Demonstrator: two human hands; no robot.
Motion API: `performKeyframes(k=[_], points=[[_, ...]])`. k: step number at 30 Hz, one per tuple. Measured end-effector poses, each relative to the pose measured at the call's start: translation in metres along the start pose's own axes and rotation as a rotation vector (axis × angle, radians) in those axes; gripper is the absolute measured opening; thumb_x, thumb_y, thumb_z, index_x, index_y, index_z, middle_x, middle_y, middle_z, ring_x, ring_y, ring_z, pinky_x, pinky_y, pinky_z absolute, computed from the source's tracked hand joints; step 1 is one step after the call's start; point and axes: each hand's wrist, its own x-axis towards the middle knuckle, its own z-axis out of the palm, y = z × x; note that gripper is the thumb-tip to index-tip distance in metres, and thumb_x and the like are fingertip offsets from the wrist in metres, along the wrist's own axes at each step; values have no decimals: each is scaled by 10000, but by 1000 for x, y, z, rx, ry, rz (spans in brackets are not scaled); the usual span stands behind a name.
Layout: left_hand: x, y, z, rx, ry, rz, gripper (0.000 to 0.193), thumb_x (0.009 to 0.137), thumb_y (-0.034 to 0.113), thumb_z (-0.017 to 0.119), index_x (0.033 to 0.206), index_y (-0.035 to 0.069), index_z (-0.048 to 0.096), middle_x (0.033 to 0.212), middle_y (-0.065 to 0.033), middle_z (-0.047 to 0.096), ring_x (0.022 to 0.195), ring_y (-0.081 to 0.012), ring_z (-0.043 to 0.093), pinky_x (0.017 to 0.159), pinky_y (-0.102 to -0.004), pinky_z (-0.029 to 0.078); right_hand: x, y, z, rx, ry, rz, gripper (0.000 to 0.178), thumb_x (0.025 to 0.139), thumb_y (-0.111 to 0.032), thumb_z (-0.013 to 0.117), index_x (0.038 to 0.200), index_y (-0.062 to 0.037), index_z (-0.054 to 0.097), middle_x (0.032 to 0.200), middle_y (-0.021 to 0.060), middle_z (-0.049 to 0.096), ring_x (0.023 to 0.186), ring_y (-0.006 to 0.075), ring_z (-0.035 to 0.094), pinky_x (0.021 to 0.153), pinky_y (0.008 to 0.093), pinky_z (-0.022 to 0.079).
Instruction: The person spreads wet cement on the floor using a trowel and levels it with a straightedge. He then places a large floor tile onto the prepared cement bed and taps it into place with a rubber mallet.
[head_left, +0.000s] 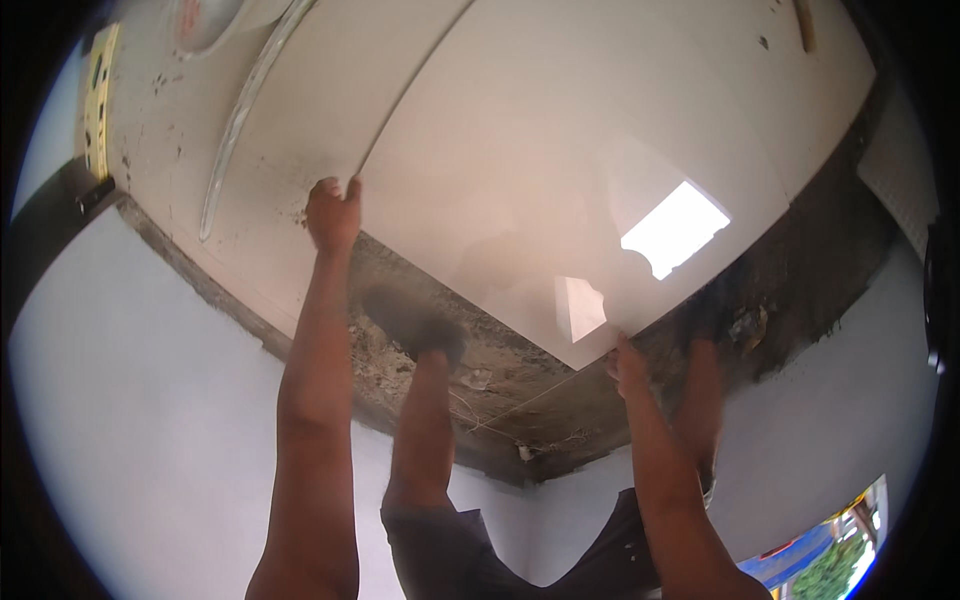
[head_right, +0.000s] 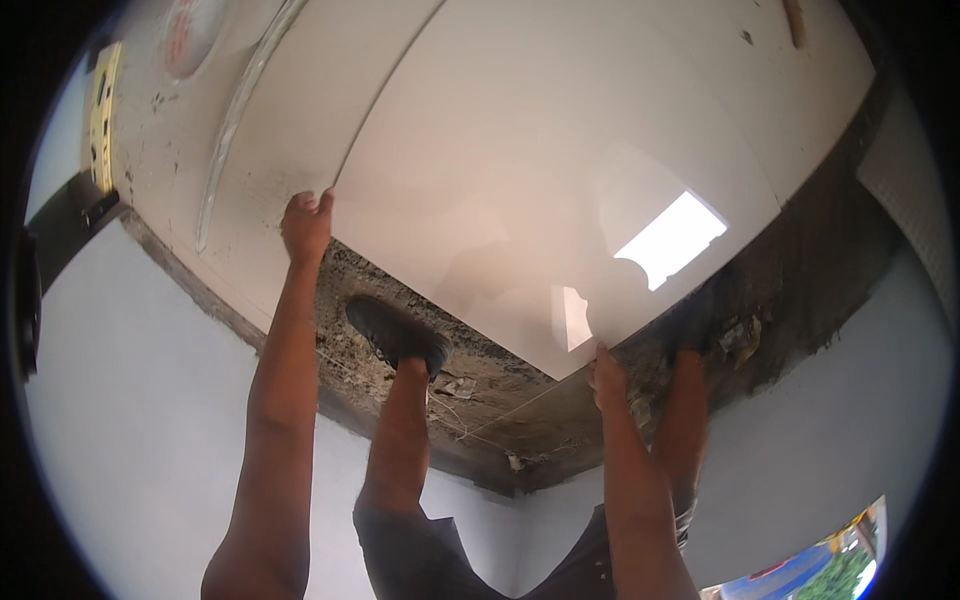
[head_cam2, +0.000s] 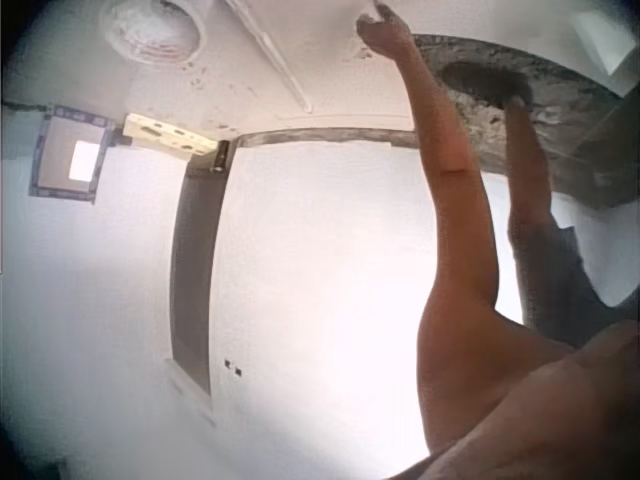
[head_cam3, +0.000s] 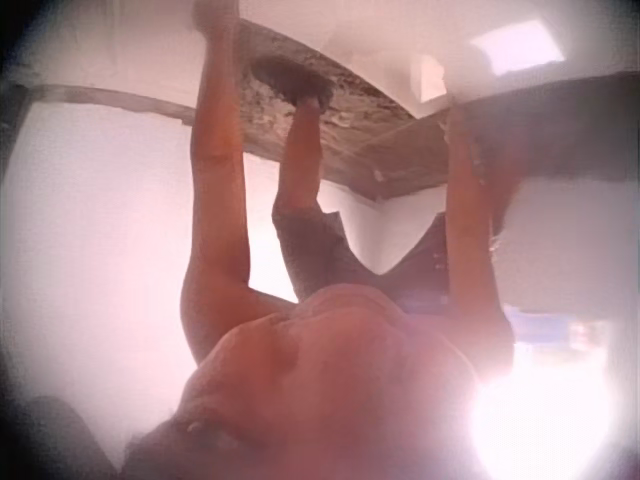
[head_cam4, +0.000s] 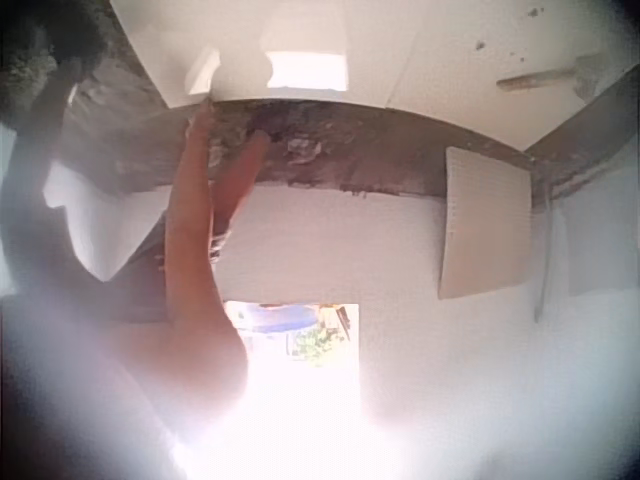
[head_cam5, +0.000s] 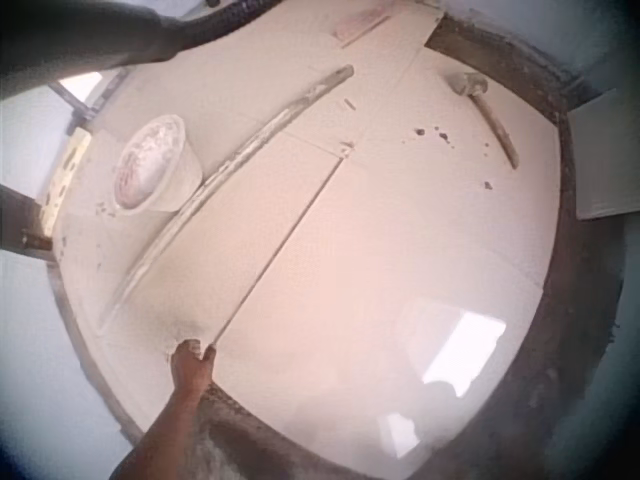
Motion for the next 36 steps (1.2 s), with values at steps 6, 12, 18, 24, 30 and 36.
performKeyframes(k=[6,12,18,24,30,36], points=[[-38,30,55,114,8,142,1271,695,682,734,1484,-114,137,1550,-312,179,1449,-435,188,1189,-446,223,-76,-157,18,-916,304,-837,440,899,-357,623,999,70,656,868,229,669,890,395,651,855,453,516],[-42,44,56,-62,46,128,1376,609,636,817,1477,-144,89,1554,-344,89,1460,-477,95,1202,-505,162,-81,-351,69,-1044,717,-1497,567,932,-337,614,1354,10,466,1279,271,527,1167,419,538,966,495,464],[-50,44,50,-248,49,38,1326,580,462,901,1484,-123,127,1564,-317,90,1463,-463,119,1192,-520,197,-98,-471,127,-1224,707,-1571,710,986,-500,469,1495,-39,284,1478,282,348,1398,450,299,1138,527,283],[-46,46,45,-257,-33,30,1286,605,413,900,1486,-126,133,1579,-288,53,1473,-452,78,1196,-526,186,-55,-462,111,-1362,832,-1458,817,999,-567,363,1551,-39,75,1568,305,118,1462,474,99,1187,543,144],[-52,48,45,-260,-86,10,1277,615,398,894,1487,-126,123,1583,-286,24,1474,-456,60,1194,-536,186,-57,-460,106,-1401,795,-1433,832,1001,-563,359,1547,-15,51,1580,285,112,1467,473,72,1172,588,118],[-51,48,40,-244,-159,-29,1265,665,428,862,1499,-111,78,1590,-275,-12,1483,-429,33,1196,-517,198,-69,-462,112,-1406,725,-1362,838,1000,-554,373,1547,-15,36,1570,315,91,1466,481,37,1169,600,93]])
